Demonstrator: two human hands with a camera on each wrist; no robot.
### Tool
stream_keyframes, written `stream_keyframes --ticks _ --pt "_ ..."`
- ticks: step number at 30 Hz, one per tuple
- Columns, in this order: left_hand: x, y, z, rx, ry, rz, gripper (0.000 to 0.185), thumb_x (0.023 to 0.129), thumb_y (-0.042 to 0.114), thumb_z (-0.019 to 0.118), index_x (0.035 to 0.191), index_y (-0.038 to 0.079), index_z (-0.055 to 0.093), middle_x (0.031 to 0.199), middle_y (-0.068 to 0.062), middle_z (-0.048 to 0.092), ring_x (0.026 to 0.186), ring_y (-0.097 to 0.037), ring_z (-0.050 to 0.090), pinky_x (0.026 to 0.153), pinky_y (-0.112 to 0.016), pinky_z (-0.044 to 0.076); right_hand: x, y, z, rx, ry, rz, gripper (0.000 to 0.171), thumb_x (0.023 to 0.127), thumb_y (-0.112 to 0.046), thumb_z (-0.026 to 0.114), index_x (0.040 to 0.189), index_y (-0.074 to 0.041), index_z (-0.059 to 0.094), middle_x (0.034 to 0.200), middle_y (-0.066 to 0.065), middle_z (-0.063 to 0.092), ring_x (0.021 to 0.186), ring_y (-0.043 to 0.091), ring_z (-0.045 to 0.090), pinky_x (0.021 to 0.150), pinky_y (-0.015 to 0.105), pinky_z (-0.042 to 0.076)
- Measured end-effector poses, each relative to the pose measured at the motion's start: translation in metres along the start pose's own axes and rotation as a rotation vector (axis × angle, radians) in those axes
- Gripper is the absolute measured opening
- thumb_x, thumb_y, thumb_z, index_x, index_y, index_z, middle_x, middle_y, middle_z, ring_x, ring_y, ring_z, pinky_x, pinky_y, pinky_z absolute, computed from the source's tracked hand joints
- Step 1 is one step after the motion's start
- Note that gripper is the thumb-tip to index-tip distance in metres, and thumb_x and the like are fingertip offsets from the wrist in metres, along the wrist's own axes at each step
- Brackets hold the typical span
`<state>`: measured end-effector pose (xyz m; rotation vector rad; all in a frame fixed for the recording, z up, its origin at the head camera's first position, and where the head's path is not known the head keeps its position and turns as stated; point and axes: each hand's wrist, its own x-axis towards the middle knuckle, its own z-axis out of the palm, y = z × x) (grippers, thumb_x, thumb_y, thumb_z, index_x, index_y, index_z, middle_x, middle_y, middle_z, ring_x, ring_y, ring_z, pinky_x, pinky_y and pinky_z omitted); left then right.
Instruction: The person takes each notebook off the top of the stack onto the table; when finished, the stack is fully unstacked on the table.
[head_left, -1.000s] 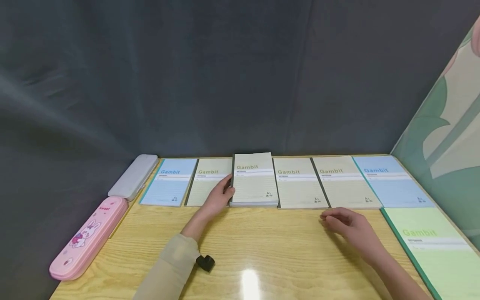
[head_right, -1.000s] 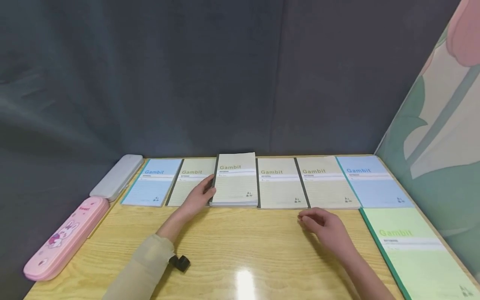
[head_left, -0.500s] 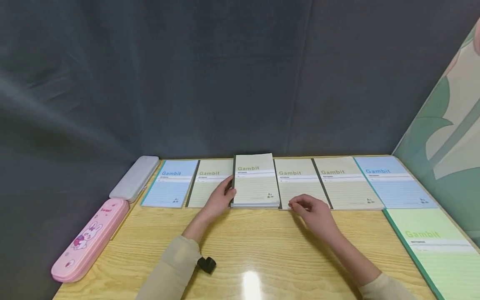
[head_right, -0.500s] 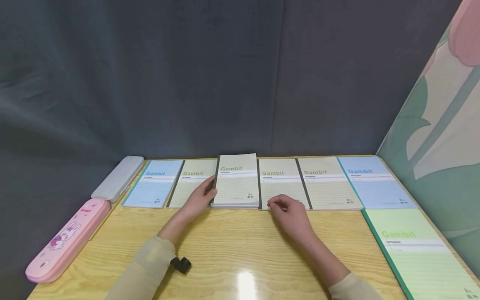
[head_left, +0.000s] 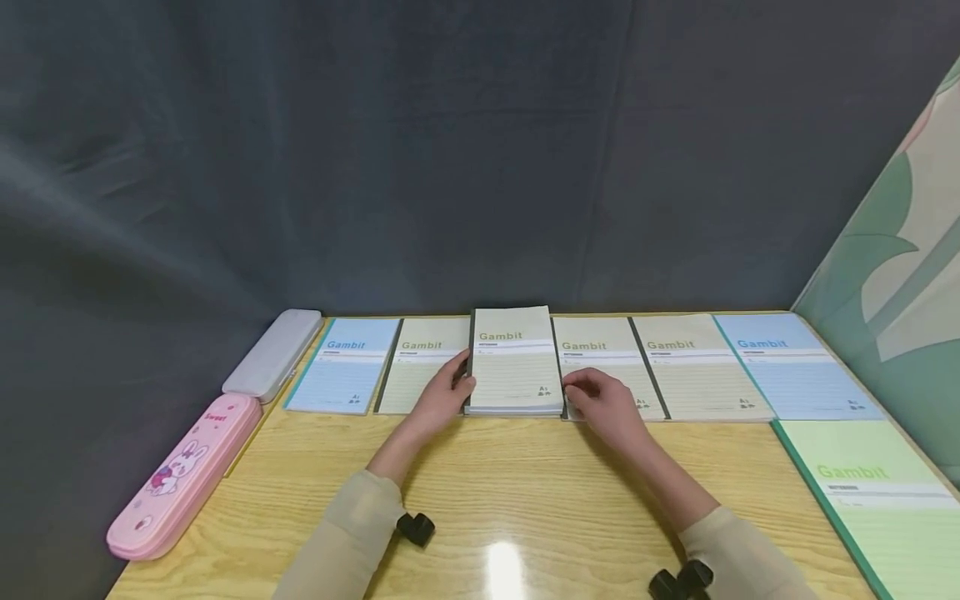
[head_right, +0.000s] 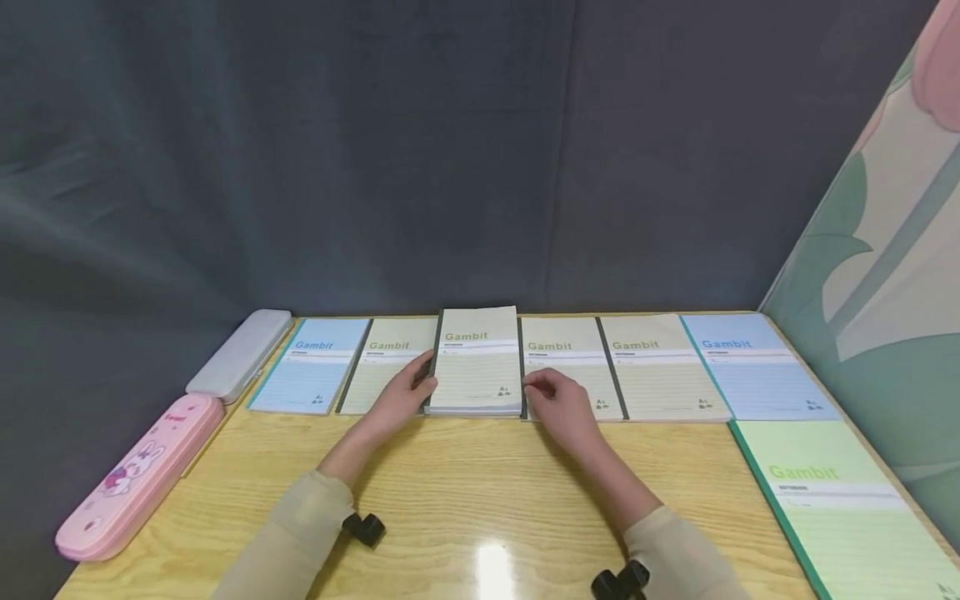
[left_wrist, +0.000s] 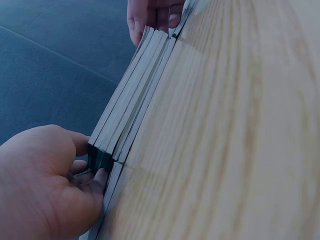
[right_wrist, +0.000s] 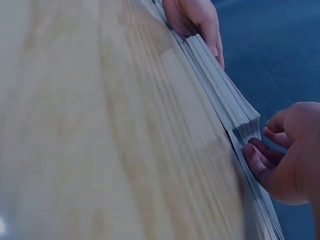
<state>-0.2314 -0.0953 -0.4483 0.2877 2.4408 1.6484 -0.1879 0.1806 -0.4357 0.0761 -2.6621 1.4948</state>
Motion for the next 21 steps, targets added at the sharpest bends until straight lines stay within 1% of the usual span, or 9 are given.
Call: stream_keyframes --ticks 5,7,9,11,13,16,19,21 --pt "0.0 0.001 0.0 -0.016 0.001 0.005 0.058 0.109 0.019 0.049 0.161 0.009 0.026 0.159 -0.021 0.033 0.144 -0.037 0.036 0.116 -0.048 0.035 0.009 -0.001 0.005 0.038 -0.029 0.008 0.018 0.1 -0.012 0.063 0.113 -0.003 0.071 0.103 0.012 0.071 0.079 0.018 0.063 0.067 0.028 0.054" --pt "0.0 0.001 0.0 -0.017 -0.001 0.005 0.058 0.109 0.02 0.049 0.161 0.009 0.026 0.159 -0.021 0.033 0.144 -0.036 0.036 0.116 -0.048 0.035 0.012 -0.002 0.006 0.063 -0.04 0.021 0.021 0.1 -0.013 0.062 0.116 -0.001 0.07 0.105 0.014 0.07 0.08 0.019 0.064 0.065 0.028 0.056" --pt "0.001 0.0 0.0 -0.018 -0.009 0.005 0.058 0.109 0.019 0.049 0.161 0.008 0.025 0.16 -0.02 0.032 0.145 -0.035 0.035 0.116 -0.046 0.035 0.016 -0.001 0.007 0.063 -0.038 0.031 0.022 0.1 -0.014 0.063 0.118 -0.001 0.069 0.108 0.014 0.07 0.084 0.019 0.065 0.065 0.028 0.057" --pt "0.002 -0.001 0.0 -0.016 -0.015 0.002 0.058 0.109 0.019 0.049 0.161 0.008 0.024 0.161 -0.019 0.032 0.145 -0.034 0.035 0.116 -0.045 0.035 0.019 0.0 0.009 0.053 -0.036 0.035 0.023 0.099 -0.015 0.065 0.117 -0.001 0.069 0.108 0.014 0.069 0.088 0.02 0.065 0.065 0.027 0.057" --pt "0.003 -0.002 0.0 -0.021 -0.02 -0.001 0.059 0.109 0.018 0.048 0.161 0.008 0.024 0.161 -0.019 0.031 0.146 -0.033 0.034 0.116 -0.043 0.034 0.023 0.0 0.011 0.035 -0.029 0.037 0.024 0.098 -0.017 0.068 0.116 -0.002 0.069 0.106 0.014 0.069 0.088 0.022 0.065 0.064 0.028 0.056" --pt "0.003 -0.003 0.0 -0.032 -0.022 -0.001 0.059 0.109 0.017 0.048 0.161 0.007 0.023 0.161 -0.02 0.029 0.146 -0.034 0.033 0.117 -0.046 0.034 0.025 -0.003 0.014 -0.002 -0.028 0.026 0.027 0.094 -0.021 0.073 0.114 -0.002 0.068 0.103 0.013 0.067 0.089 0.023 0.065 0.065 0.029 0.054" --pt "0.004 -0.005 0.0 -0.037 -0.023 0.003 0.059 0.109 0.018 0.048 0.161 0.007 0.023 0.161 -0.021 0.029 0.146 -0.035 0.032 0.117 -0.047 0.033 0.027 -0.006 0.016 -0.04 -0.039 0.022 0.031 0.091 -0.022 0.077 0.113 -0.003 0.067 0.102 0.013 0.066 0.088 0.024 0.063 0.066 0.031 0.052" --pt "0.004 -0.005 0.0 -0.031 -0.02 0.004 0.059 0.109 0.018 0.048 0.161 0.007 0.023 0.161 -0.02 0.03 0.146 -0.034 0.033 0.116 -0.046 0.034 0.028 -0.007 0.016 -0.059 -0.051 0.021 0.031 0.091 -0.022 0.077 0.114 -0.003 0.065 0.103 0.013 0.065 0.088 0.025 0.062 0.067 0.032 0.052"
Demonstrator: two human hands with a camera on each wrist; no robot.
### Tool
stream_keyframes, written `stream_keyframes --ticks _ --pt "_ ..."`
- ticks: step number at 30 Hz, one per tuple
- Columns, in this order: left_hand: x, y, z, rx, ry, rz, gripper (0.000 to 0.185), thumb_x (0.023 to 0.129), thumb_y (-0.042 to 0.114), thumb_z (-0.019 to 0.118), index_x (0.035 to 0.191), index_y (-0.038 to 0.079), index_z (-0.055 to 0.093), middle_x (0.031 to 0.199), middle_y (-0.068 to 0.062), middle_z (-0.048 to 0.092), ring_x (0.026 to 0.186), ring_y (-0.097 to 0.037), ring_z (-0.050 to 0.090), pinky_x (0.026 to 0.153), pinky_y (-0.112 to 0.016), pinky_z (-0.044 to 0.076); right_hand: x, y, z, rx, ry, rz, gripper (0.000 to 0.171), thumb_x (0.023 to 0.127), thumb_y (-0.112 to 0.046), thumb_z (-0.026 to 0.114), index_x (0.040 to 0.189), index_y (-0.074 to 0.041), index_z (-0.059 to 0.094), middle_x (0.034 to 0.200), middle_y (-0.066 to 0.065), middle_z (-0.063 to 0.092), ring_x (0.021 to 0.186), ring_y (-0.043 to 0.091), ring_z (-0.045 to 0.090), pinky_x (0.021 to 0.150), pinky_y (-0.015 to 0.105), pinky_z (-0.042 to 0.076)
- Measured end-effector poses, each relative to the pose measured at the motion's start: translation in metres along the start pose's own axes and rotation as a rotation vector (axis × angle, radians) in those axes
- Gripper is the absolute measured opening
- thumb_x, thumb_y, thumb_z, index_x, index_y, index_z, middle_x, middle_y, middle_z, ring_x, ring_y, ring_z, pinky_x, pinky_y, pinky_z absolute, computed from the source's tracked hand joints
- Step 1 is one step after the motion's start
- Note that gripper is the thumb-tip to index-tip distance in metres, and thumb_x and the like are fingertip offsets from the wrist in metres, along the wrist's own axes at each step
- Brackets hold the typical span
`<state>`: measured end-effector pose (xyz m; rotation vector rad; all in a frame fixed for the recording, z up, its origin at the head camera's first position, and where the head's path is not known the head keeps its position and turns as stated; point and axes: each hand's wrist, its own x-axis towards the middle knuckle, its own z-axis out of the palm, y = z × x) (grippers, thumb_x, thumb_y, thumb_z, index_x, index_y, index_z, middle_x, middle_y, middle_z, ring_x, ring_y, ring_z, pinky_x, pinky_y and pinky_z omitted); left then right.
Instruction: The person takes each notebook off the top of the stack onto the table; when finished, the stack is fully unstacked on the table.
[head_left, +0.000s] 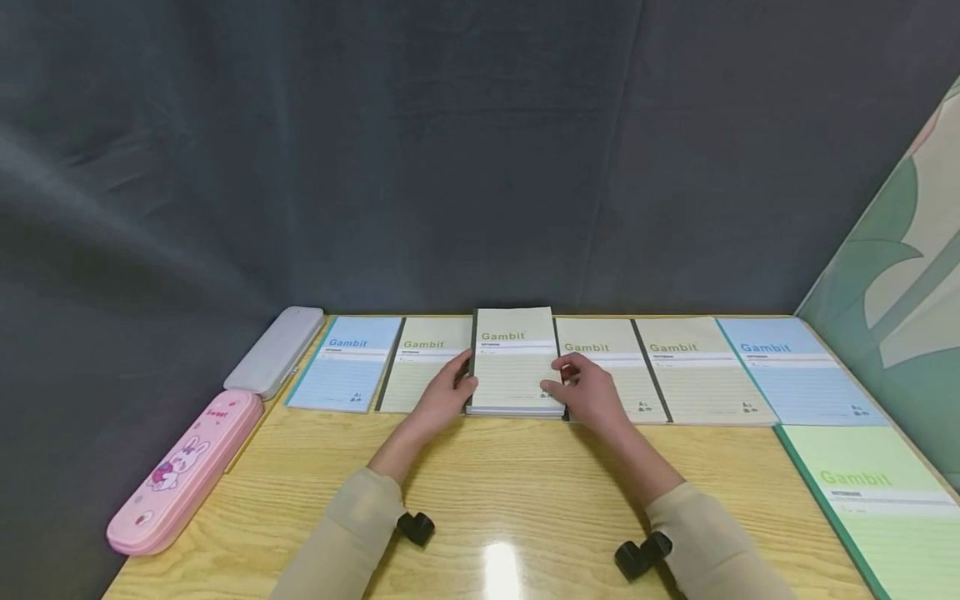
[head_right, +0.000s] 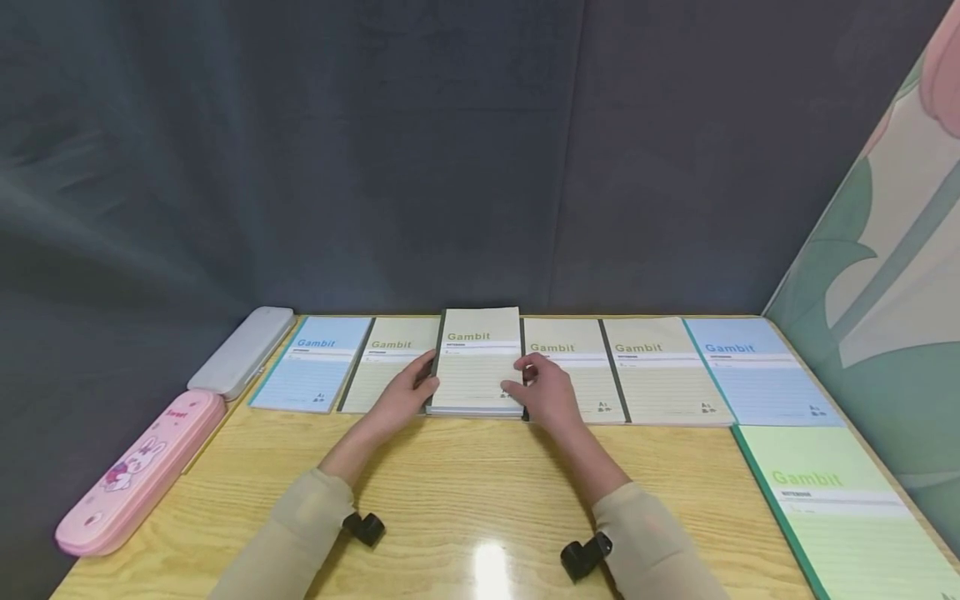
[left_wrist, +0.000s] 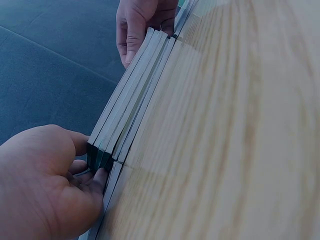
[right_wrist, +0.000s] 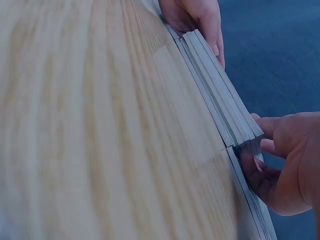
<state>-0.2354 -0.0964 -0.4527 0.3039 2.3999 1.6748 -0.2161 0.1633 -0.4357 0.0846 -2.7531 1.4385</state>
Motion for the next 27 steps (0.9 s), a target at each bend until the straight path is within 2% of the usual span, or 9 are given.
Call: stream_keyframes --ticks 5,11,17,22,27 --pt "-0.001 0.002 -0.001 0.015 0.001 -0.009 0.058 0.109 0.019 0.049 0.161 0.009 0.025 0.161 -0.019 0.031 0.146 -0.032 0.035 0.116 -0.042 0.035 0.0 0.0 0.0 -0.008 -0.016 0.007 0.031 0.093 -0.02 0.075 0.116 -0.003 0.065 0.107 0.014 0.063 0.093 0.027 0.062 0.07 0.033 0.053" --pt "-0.002 0.003 -0.002 0.058 0.013 -0.008 0.055 0.109 0.018 0.047 0.16 0.008 0.028 0.161 -0.019 0.031 0.146 -0.034 0.033 0.117 -0.045 0.033 -0.002 0.001 -0.001 0.076 -0.032 0.036 0.032 0.094 -0.015 0.074 0.121 -0.001 0.063 0.108 0.016 0.06 0.096 0.029 0.061 0.064 0.032 0.059" --pt "-0.001 0.001 -0.002 0.09 0.03 0.007 0.053 0.109 0.014 0.046 0.158 0.004 0.031 0.159 -0.02 0.033 0.146 -0.034 0.034 0.118 -0.045 0.031 -0.005 0.005 -0.005 0.119 -0.038 0.068 0.031 0.096 -0.01 0.071 0.124 0.0 0.064 0.105 0.014 0.059 0.093 0.024 0.057 0.065 0.031 0.061" --pt "0.0 -0.001 -0.001 0.077 0.025 0.018 0.055 0.107 0.011 0.05 0.158 0.002 0.031 0.159 -0.022 0.033 0.144 -0.035 0.036 0.116 -0.043 0.034 -0.008 0.007 -0.012 0.061 -0.025 0.05 0.03 0.096 -0.012 0.069 0.124 0.0 0.066 0.107 0.015 0.063 0.093 0.024 0.057 0.075 0.031 0.053" --pt "0.001 0.002 0.001 0.049 0.015 0.005 0.057 0.106 0.011 0.051 0.158 0.003 0.03 0.16 -0.021 0.03 0.145 -0.033 0.036 0.115 -0.039 0.036 -0.015 0.009 -0.017 0.069 -0.009 0.052 0.03 0.098 -0.013 0.067 0.125 0.0 0.067 0.11 0.017 0.063 0.099 0.026 0.057 0.081 0.034 0.047"
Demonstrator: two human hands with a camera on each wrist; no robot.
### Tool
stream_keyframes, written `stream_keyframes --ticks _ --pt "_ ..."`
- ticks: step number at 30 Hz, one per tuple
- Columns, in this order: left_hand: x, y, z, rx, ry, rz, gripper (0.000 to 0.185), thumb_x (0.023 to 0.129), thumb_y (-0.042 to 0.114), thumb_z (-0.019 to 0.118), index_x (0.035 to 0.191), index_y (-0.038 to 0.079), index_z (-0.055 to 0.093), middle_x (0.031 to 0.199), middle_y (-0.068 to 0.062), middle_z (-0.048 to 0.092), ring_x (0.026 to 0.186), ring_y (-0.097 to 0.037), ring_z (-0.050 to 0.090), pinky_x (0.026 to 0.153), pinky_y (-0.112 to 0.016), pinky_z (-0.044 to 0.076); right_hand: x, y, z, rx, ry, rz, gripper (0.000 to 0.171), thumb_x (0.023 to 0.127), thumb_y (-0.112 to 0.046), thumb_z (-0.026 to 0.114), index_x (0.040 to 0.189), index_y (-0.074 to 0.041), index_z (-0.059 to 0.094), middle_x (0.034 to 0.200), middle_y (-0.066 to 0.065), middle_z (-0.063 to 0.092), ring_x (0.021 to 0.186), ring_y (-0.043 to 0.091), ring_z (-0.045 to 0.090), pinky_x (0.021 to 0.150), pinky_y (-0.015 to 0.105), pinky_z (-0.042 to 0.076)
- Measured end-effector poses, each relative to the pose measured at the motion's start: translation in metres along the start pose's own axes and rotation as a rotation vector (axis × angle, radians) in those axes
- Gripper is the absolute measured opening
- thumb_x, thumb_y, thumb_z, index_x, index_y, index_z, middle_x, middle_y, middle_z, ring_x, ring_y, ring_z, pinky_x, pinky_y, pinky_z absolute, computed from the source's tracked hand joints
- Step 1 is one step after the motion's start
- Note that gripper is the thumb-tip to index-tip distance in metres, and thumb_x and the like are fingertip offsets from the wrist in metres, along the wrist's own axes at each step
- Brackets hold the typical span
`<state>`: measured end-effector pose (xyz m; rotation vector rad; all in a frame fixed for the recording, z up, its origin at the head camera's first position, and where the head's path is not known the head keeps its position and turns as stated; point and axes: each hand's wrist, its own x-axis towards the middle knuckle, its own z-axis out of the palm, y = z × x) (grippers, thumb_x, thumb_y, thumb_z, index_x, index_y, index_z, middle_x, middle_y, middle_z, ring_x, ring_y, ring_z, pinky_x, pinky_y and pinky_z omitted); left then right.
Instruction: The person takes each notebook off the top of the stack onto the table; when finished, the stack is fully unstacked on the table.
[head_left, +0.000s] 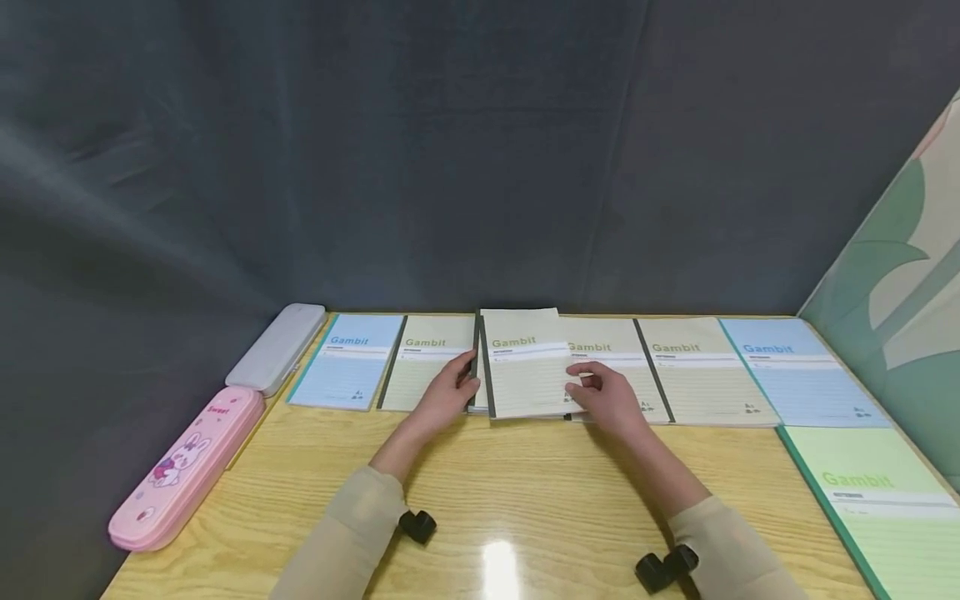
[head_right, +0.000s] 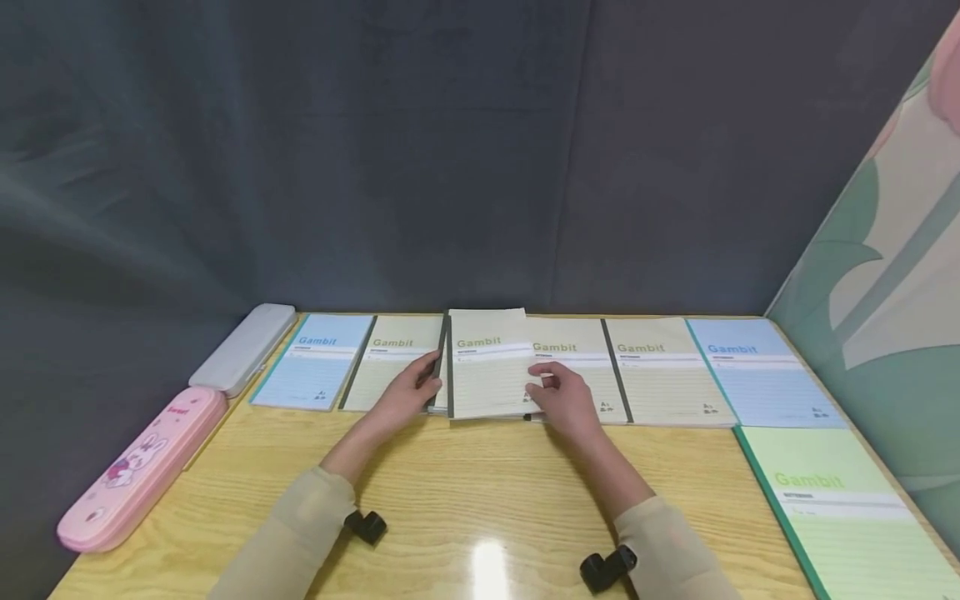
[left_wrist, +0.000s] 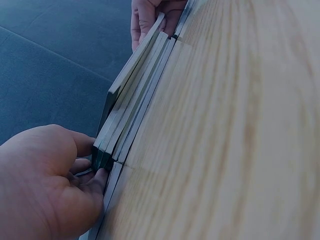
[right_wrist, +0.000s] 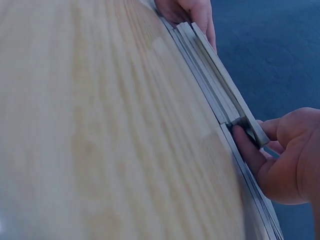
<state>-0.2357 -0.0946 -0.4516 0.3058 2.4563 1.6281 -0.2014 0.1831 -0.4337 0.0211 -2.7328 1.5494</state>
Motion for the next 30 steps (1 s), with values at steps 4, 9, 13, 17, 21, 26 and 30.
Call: stream_keyframes --ticks 4,9,13,17,21,26,30 --pt "0.0 0.003 0.002 -0.019 -0.002 0.002 0.057 0.107 0.009 0.051 0.159 0.003 0.029 0.161 -0.021 0.03 0.145 -0.033 0.035 0.116 -0.039 0.035 -0.007 0.005 -0.003 0.025 0.017 0.022 0.03 0.099 -0.015 0.066 0.125 -0.001 0.067 0.114 0.018 0.061 0.102 0.026 0.055 0.084 0.034 0.046" --pt "0.0 0.005 0.002 -0.032 -0.001 -0.001 0.056 0.107 0.009 0.05 0.158 0.002 0.029 0.161 -0.022 0.029 0.145 -0.034 0.034 0.116 -0.04 0.035 -0.015 0.013 -0.006 0.097 0.005 0.061 0.033 0.1 -0.017 0.065 0.13 -0.003 0.066 0.136 0.021 0.057 0.122 0.028 0.053 0.096 0.034 0.045" --pt "-0.001 0.004 0.001 -0.023 0.0 -0.003 0.056 0.107 0.01 0.05 0.158 0.002 0.029 0.161 -0.022 0.029 0.145 -0.034 0.034 0.116 -0.041 0.034 -0.022 0.017 -0.007 0.179 -0.006 0.105 0.035 0.101 -0.017 0.065 0.132 -0.003 0.065 0.142 0.019 0.053 0.128 0.026 0.049 0.094 0.025 0.047" --pt "-0.001 0.003 0.0 -0.006 0.003 -0.01 0.056 0.107 0.011 0.051 0.158 0.003 0.03 0.161 -0.02 0.029 0.146 -0.033 0.034 0.116 -0.04 0.034 -0.031 0.019 -0.007 0.277 0.0 0.16 0.035 0.1 -0.014 0.066 0.133 -0.001 0.065 0.118 0.015 0.06 0.106 0.018 0.054 0.076 0.018 0.052" --pt "-0.002 0.003 -0.001 -0.001 0.005 -0.015 0.057 0.107 0.011 0.051 0.159 0.003 0.029 0.162 -0.02 0.028 0.146 -0.033 0.034 0.116 -0.039 0.035 -0.041 0.02 -0.008 0.344 0.003 0.184 0.036 0.1 -0.012 0.066 0.133 0.001 0.063 0.101 0.008 0.058 0.089 0.011 0.055 0.069 0.02 0.055" --pt "-0.002 0.004 -0.002 0.001 0.001 -0.005 0.057 0.107 0.011 0.05 0.159 0.003 0.029 0.161 -0.021 0.029 0.145 -0.034 0.035 0.116 -0.039 0.035 -0.053 0.022 -0.011 0.384 0.003 0.199 0.036 0.101 -0.011 0.064 0.135 0.002 0.061 0.1 0.009 0.062 0.085 0.009 0.062 0.07 0.026 0.06" --pt "-0.002 0.004 -0.001 0.001 -0.004 0.005 0.056 0.107 0.011 0.05 0.159 0.003 0.029 0.161 -0.022 0.029 0.145 -0.034 0.034 0.116 -0.04 0.035 -0.061 0.025 -0.013 0.371 0.016 0.204 0.037 0.101 -0.012 0.065 0.136 0.001 0.061 0.101 0.009 0.063 0.086 0.009 0.062 0.071 0.026 0.06"
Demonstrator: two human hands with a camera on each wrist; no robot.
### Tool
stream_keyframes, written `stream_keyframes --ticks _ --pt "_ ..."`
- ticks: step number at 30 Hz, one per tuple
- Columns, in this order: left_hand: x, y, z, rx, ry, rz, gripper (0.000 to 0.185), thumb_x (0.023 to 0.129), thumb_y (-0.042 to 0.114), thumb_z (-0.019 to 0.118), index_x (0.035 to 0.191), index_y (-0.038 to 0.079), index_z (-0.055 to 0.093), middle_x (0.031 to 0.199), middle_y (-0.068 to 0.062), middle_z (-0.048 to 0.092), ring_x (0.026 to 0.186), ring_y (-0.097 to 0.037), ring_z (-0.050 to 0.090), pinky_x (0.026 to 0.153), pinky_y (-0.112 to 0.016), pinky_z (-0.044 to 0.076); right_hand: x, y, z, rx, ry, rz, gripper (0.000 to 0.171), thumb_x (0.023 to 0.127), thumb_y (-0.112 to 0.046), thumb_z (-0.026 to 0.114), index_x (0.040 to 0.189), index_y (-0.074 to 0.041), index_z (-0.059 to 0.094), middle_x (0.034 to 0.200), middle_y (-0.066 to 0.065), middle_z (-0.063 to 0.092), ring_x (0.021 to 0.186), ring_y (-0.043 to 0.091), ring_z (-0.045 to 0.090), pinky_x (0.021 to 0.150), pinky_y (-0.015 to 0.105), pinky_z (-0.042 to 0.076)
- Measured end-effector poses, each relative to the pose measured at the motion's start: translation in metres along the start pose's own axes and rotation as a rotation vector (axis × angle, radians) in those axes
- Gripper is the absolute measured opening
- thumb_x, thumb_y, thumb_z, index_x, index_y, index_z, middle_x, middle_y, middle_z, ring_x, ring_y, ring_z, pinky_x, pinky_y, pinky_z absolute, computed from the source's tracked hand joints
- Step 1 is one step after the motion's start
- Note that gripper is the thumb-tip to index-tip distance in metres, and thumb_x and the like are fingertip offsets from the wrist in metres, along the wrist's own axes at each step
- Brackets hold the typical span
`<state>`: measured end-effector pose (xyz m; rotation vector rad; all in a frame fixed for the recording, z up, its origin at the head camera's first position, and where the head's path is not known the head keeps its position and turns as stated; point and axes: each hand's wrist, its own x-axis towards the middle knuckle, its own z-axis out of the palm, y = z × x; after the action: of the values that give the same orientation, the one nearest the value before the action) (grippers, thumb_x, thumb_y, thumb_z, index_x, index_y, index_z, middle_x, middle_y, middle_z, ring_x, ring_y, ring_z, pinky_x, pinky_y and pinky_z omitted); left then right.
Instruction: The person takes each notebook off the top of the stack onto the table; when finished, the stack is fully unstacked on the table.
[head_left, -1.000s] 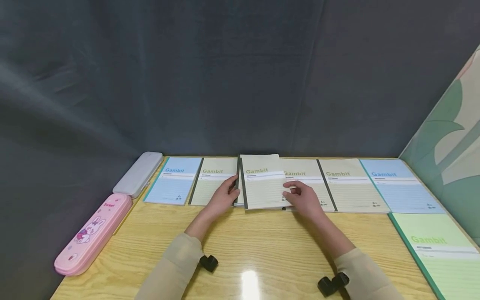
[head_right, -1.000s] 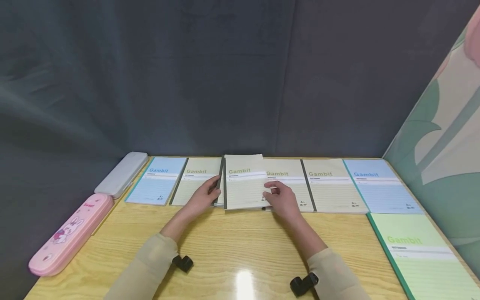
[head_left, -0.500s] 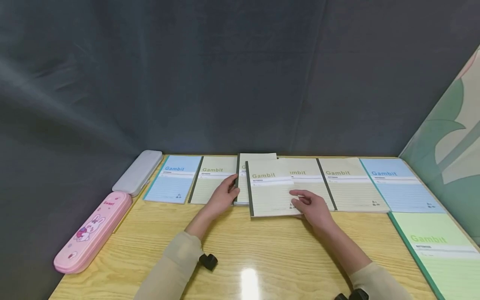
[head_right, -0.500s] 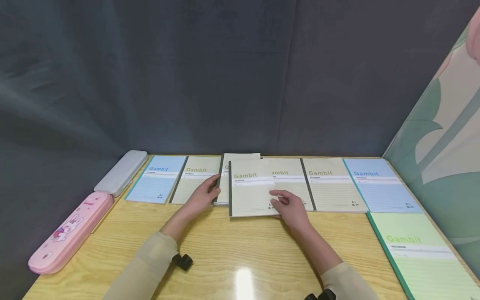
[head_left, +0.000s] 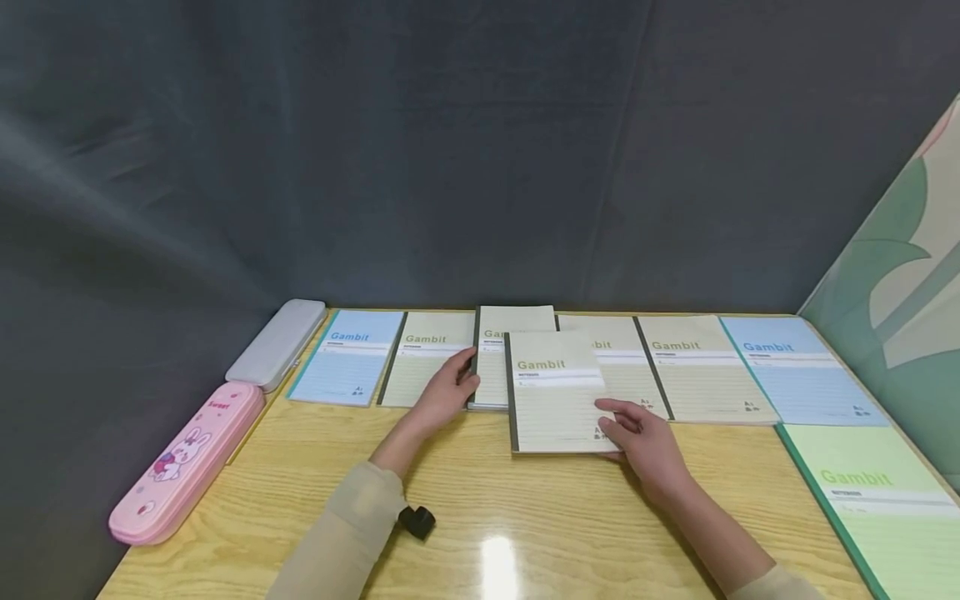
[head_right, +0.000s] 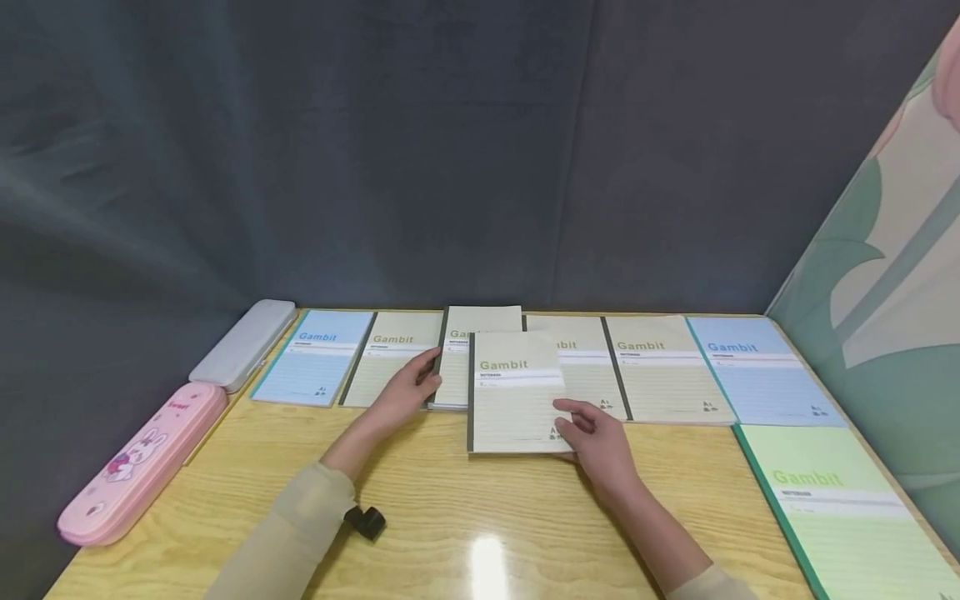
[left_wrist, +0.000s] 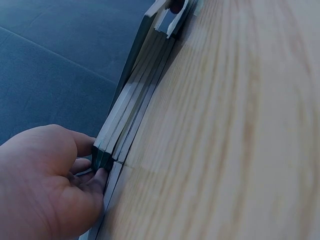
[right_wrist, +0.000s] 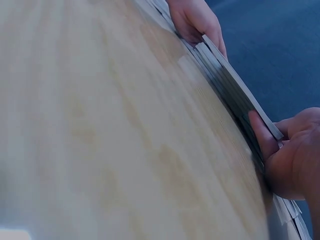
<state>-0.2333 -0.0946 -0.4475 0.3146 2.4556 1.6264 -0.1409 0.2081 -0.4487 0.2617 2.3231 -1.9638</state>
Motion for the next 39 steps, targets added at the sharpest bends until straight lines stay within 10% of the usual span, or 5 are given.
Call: stream_keyframes --ticks 39 --pt "0.0 0.0 0.0 -0.014 -0.006 -0.018 0.057 0.107 0.011 0.05 0.159 0.003 0.028 0.162 -0.02 0.028 0.145 -0.033 0.035 0.116 -0.039 0.035 -0.063 0.019 -0.054 -0.09 0.05 0.111 0.045 0.1 -0.017 0.066 0.14 0.002 0.057 0.125 0.017 0.067 0.095 0.005 0.067 0.079 0.026 0.059"
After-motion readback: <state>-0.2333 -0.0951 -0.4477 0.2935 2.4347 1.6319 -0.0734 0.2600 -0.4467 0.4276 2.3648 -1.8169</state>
